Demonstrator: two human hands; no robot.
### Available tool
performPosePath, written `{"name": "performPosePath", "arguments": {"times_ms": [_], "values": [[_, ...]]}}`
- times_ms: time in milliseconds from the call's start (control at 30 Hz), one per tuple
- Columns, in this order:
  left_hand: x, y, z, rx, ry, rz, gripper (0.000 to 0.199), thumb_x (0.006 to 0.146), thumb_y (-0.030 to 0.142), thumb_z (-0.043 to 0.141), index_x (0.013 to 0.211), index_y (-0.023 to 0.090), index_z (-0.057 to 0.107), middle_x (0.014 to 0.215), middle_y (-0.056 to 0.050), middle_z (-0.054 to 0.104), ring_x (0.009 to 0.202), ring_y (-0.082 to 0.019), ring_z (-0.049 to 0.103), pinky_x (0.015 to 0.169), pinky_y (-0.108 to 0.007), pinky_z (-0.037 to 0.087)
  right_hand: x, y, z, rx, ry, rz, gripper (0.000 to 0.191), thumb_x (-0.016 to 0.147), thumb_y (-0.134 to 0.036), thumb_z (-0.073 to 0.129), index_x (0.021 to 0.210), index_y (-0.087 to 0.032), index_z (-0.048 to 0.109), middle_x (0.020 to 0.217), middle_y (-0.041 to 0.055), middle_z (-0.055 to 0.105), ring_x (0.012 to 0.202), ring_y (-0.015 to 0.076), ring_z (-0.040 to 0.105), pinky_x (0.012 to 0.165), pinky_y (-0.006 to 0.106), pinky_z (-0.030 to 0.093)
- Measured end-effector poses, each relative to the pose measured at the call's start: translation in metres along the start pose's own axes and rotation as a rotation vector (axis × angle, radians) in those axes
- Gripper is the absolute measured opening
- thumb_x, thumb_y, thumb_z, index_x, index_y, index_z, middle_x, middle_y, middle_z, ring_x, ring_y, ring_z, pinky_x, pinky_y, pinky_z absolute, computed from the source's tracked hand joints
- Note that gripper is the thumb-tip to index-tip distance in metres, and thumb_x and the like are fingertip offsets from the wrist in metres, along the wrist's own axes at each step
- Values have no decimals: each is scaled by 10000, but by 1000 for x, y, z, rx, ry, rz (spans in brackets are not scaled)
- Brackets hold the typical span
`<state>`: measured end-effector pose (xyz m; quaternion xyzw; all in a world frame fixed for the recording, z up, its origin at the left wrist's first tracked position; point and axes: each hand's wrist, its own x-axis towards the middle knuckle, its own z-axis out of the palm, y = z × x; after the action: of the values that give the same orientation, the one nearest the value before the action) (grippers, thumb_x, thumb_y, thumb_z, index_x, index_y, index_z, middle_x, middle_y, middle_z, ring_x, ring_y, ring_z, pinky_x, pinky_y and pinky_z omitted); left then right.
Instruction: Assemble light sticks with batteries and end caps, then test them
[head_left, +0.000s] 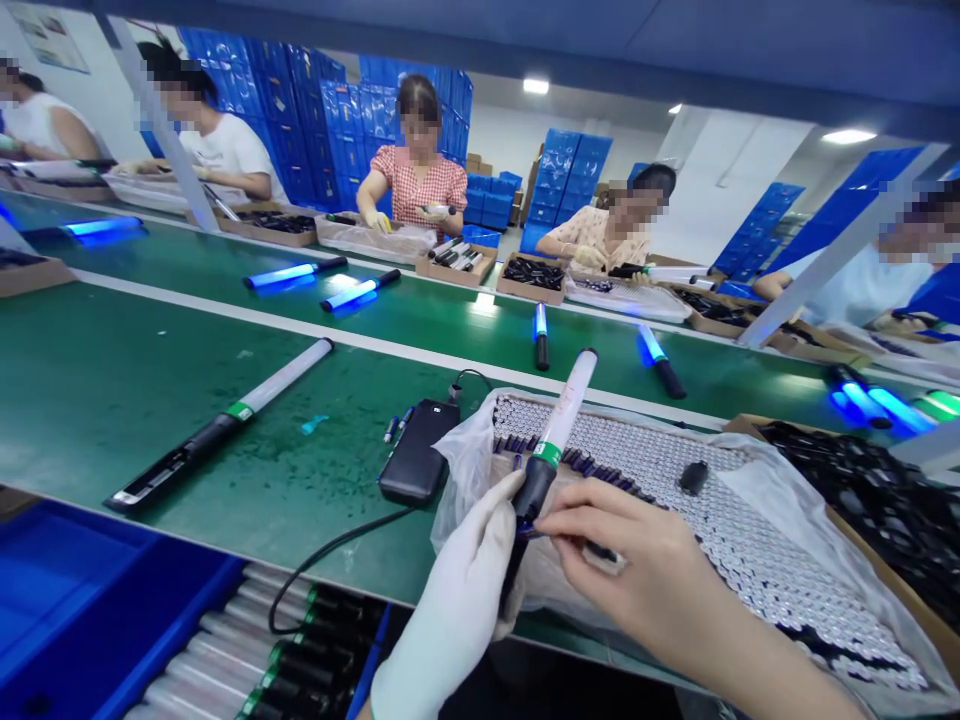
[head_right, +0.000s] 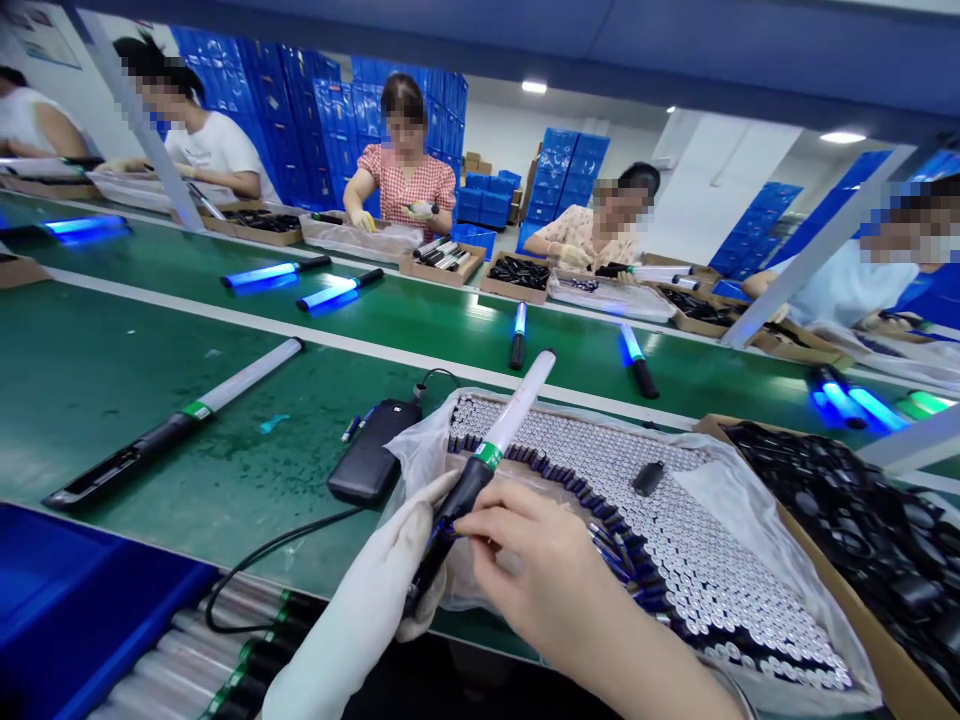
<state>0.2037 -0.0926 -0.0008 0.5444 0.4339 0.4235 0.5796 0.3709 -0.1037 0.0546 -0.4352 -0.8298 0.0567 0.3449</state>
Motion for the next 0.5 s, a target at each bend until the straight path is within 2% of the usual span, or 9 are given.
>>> {"name": "performPosePath", "arguments": {"times_ms": [33,133,267,400,500], "values": [[0,0,0,16,-7,10,471,970,462,398,1378,261,519,1462,13,470,1382,-140,358,1159,-248,247,1,-1,0,-46,33,-35,200,816,-83,573,874,-202,722,900,24,695,793,97,680,713,164,574],[-1,2,1,12,-4,8,484,974,447,385,1386,223,503,1466,-2,468,1378,-131,370,1164,-252,252,1,-4,-7,-79,58,-80,195,834,-105,575,907,-214,718,925,33,698,807,105,684,711,164,575],[-3,5,2,-41,-9,25,485,974,446,382,1376,214,521,1462,-24,469,1377,-148,376,1174,-281,236,2,-6,-16,61,-119,-1,187,870,-157,569,975,-242,698,909,22,700,801,112,670,686,182,567],[-6,10,4,-186,32,-6,477,897,461,543,1308,227,604,1383,-52,547,1381,-222,377,1177,-358,237,0,0,-14,130,-296,57,176,899,-188,566,983,-248,708,980,22,695,882,123,659,800,227,561],[-6,16,5,-250,56,-53,486,820,463,654,1248,232,654,1238,-74,640,1333,-253,440,1128,-358,328,-2,7,-6,169,-309,58,216,924,-189,534,1012,-251,721,1006,25,686,884,111,656,814,219,551]]}}
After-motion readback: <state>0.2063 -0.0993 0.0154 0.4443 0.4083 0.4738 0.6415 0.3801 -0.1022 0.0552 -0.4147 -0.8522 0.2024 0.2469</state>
